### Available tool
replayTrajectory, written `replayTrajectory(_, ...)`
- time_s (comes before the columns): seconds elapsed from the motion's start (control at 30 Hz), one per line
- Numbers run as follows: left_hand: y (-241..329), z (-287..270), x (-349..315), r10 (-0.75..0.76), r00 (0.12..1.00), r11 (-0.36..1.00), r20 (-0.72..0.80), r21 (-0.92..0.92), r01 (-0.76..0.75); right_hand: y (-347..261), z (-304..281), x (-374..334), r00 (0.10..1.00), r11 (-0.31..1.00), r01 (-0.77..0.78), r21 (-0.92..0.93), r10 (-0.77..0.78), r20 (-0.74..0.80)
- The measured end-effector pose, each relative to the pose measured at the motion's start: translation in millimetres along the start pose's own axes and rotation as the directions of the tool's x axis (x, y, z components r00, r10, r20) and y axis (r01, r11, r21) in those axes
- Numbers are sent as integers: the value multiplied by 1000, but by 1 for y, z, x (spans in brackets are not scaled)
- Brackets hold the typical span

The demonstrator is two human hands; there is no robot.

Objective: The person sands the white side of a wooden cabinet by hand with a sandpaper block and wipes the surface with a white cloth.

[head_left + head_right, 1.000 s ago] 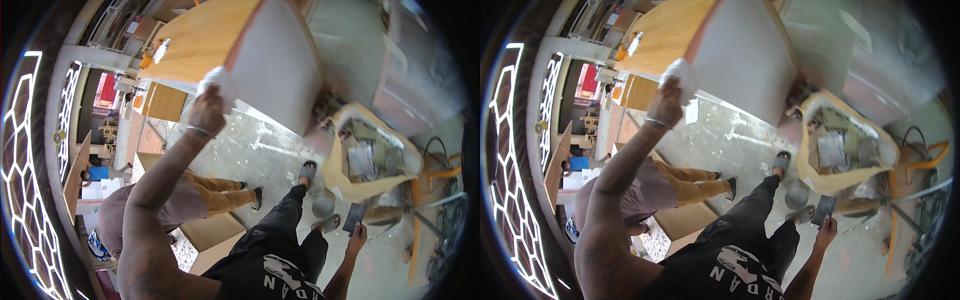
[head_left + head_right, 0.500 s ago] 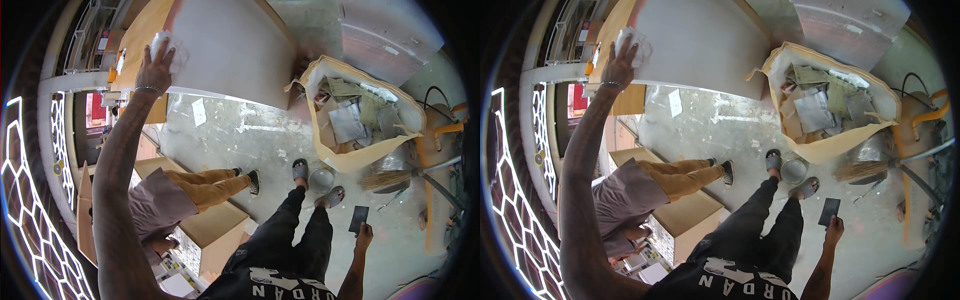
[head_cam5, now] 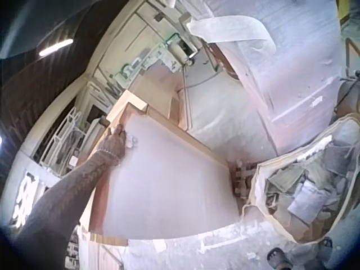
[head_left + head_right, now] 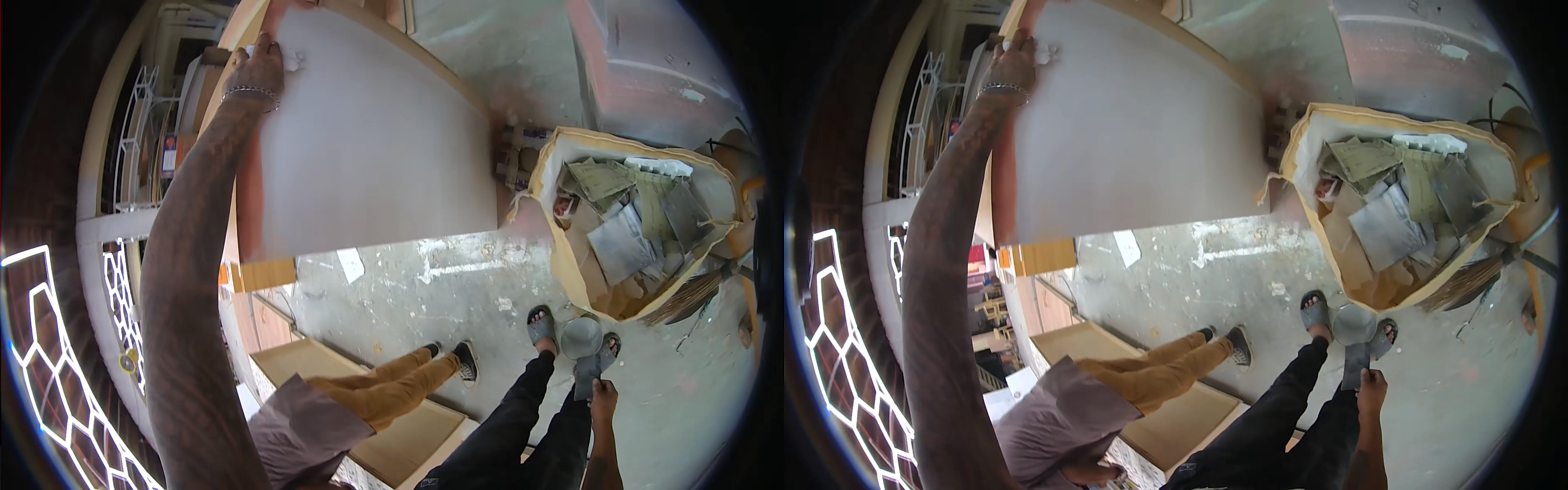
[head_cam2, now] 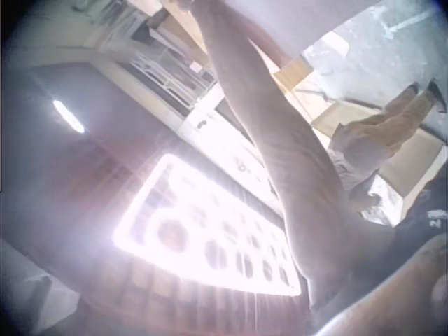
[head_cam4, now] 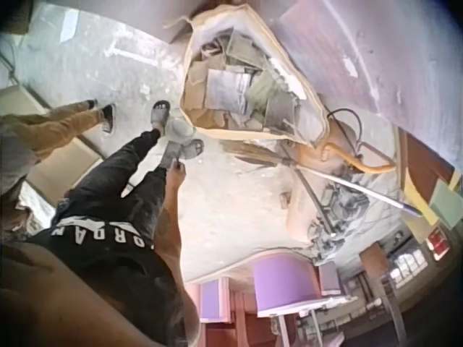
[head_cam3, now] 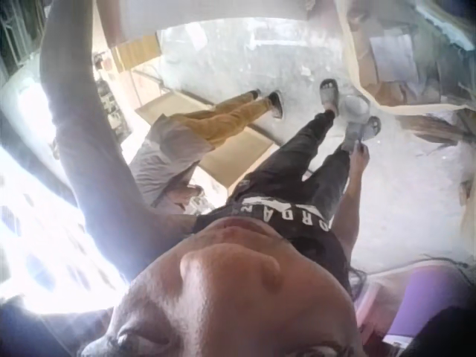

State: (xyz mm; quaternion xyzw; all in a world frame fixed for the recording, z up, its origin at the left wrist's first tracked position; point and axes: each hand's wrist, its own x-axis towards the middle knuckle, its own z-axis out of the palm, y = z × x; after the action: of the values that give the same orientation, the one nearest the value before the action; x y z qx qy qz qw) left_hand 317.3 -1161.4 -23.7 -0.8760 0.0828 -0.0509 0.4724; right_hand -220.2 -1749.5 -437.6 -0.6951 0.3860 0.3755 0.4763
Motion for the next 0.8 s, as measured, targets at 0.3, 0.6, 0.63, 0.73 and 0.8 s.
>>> replayTrajectory(0.3, -42, 54, 149, 124, 984, 940, 129, 303, -158, 1, 65, -17, 994, 989, -45, 140, 59, -96)
replayTrajectory(0.6, -10, 37, 168, -116, 993, 982, 18, 151, 112, 16, 102, -14, 987, 990, 26, 137, -4, -159)
replayTrajectory(0.63, -15, 45, 161, -48, 997, 962, -53, 267, 60, 20, 106, -9, 985, 995, 53, 88, -38, -166)
replayTrajectory(0.73, -29, 32, 143, 137, 990, 921, 38, 364, -141, -2, 112, -5, 992, 992, 43, 118, -27, -127)
replayTrajectory(0.8, 9, 15, 120, 192, 970, 902, 151, 361, -235, -6, 103, -9, 988, 983, -13, 184, 41, -148)
